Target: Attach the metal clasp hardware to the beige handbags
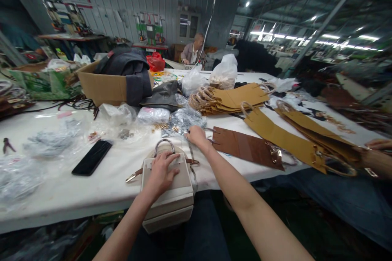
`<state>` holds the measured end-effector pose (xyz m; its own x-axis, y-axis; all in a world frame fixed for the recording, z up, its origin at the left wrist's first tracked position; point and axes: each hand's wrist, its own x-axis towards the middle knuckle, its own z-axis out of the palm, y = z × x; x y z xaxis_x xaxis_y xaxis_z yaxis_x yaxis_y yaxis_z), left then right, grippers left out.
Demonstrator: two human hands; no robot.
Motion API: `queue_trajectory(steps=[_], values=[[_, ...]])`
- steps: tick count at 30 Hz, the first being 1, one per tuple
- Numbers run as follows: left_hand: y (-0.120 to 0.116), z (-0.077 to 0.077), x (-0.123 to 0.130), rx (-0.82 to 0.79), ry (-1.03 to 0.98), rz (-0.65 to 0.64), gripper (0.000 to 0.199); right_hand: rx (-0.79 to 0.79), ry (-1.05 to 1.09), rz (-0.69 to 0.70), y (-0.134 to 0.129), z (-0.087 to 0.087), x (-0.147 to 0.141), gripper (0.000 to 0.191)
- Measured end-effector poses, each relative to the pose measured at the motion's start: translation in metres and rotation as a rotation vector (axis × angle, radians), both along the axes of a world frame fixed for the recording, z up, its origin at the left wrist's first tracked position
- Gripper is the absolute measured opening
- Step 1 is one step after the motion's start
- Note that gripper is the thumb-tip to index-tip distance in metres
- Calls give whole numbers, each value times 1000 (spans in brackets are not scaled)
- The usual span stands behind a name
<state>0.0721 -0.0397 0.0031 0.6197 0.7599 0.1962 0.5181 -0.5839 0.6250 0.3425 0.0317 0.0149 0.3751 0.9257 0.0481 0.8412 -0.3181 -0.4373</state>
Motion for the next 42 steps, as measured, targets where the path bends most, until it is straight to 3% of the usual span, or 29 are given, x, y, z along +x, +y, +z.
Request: queue_trajectory(steps=[8,19,33,42], values=[[-4,2,8,4,47,58,58,21,117,-87,6,-15,3,10],[-7,-6,5,33,-2,53,57,173,297,67,5,-11,17,17],[-7,-3,6,32,17,63,56,247,490,110,1,-19,34,31],[-8,-1,5,24,37,62,54,295,565,51,0,-30,39,40]])
